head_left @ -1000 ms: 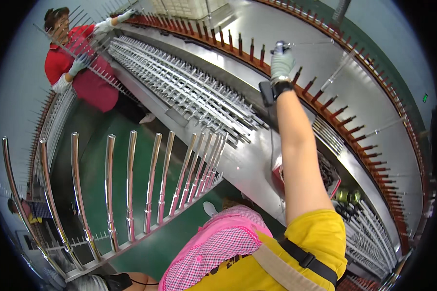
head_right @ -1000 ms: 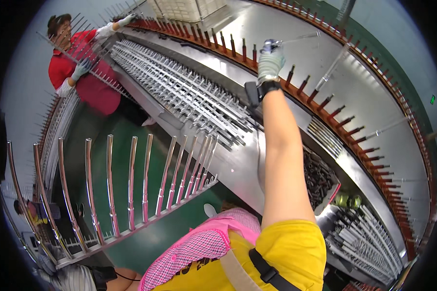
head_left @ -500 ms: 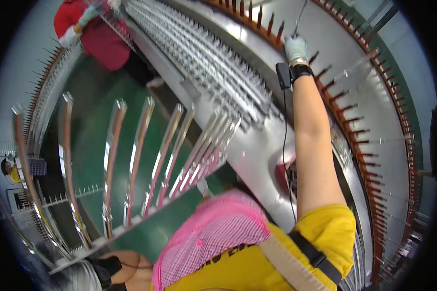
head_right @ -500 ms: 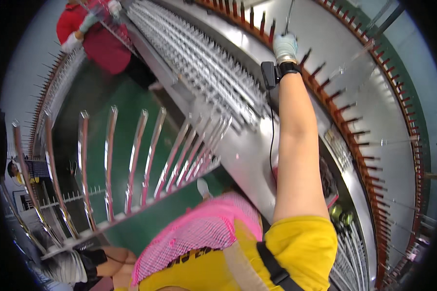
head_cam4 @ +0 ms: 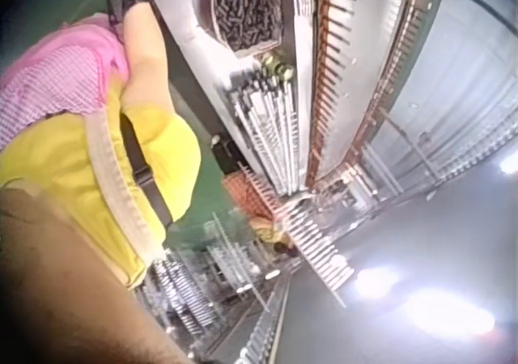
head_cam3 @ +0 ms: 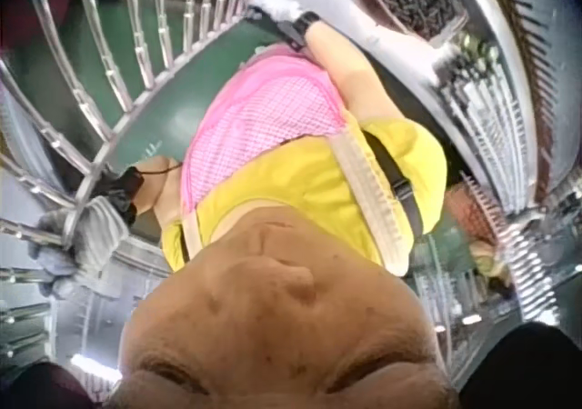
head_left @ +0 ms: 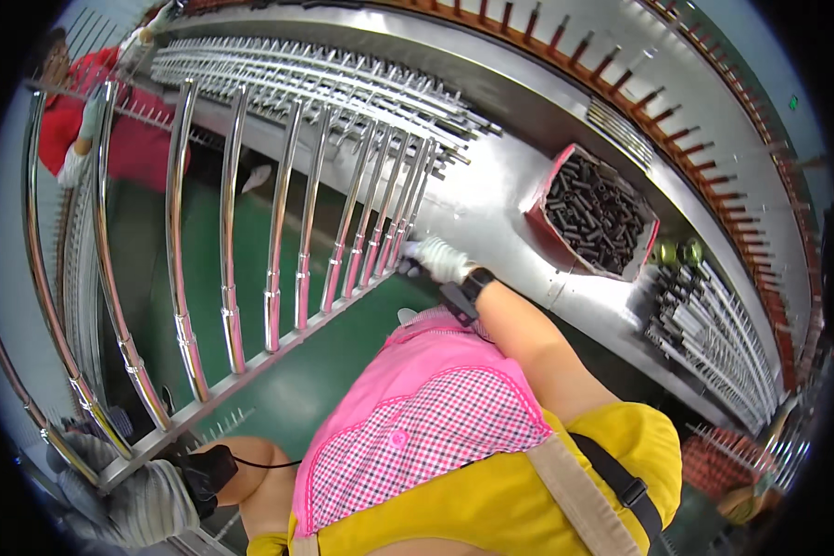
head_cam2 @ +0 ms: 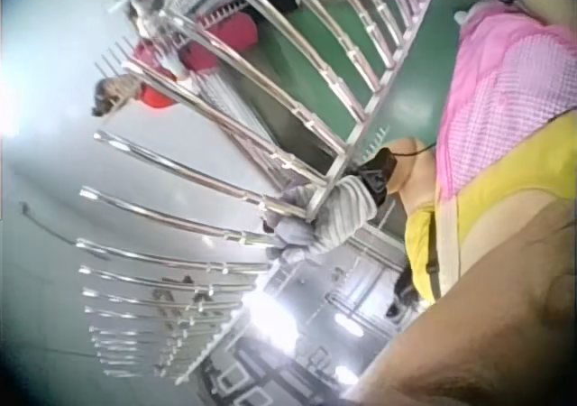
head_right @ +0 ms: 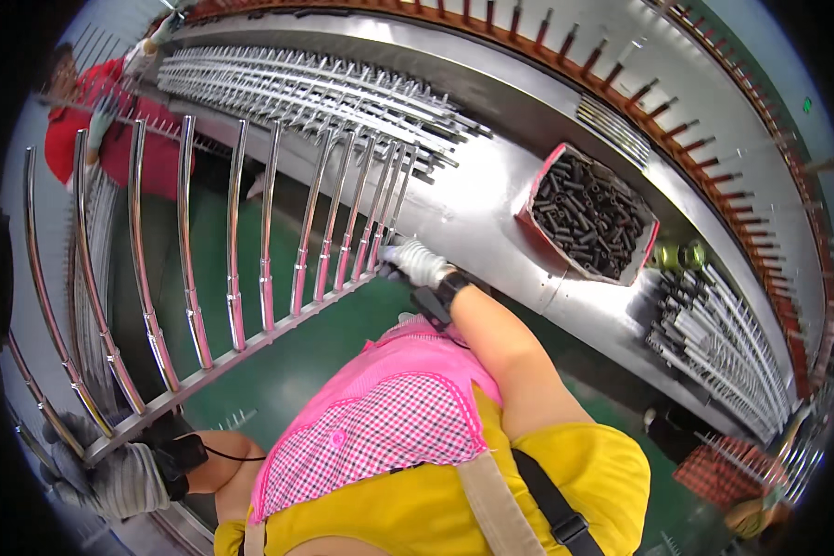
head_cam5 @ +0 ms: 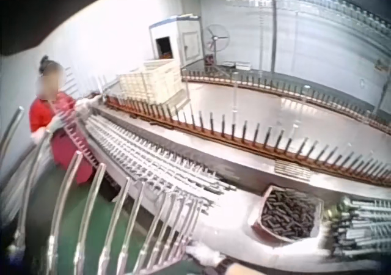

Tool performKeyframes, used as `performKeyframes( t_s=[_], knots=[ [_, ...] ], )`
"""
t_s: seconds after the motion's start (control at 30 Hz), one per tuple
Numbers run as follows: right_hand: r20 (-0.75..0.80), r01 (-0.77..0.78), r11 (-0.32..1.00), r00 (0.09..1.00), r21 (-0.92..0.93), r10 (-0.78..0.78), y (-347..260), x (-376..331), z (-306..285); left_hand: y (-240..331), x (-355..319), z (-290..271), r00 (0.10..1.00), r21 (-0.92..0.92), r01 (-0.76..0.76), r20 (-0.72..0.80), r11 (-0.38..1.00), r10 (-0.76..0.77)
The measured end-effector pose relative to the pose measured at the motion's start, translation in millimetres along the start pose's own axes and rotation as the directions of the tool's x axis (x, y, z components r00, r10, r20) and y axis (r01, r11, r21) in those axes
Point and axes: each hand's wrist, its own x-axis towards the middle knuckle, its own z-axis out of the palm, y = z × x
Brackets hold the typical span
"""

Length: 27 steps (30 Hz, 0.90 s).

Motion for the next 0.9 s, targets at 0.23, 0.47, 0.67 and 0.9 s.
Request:
performKeyframes(
  t_s=[0.23, 0.47, 0.67, 0.9],
  knots=[
    [-0.116, 0.251, 0.967, 0.963, 0.050, -0.244, -25.9, 3.6, -26.1, -32.2, -14.9, 111.3, 0.904, -0.172, -0.277, -0.381, 0.945, 0.195],
    [-0.016, 0.117, 0.990, 0.993, -0.073, -0.118, -24.9, -10.2, 19.0, -28.2, -8.3, 136.5, 0.939, -0.346, -0.286, -0.288, 0.894, 0.189],
    [-0.720, 0.826, 0.454, 0.087, -0.335, -0.689, -178.8, -9.5, -161.2, -43.4, -0.6, 162.7, 0.901, -0.232, -0.365, -0.333, 0.901, 0.279],
    [-0.578, -0.251, 0.596, -0.149, -0.763, -0.803, -277.2, -55.4, -258.3, -34.9, -1.5, 159.9, 0.950, -0.296, -0.272, -0.234, 0.916, 0.206]
  ],
)
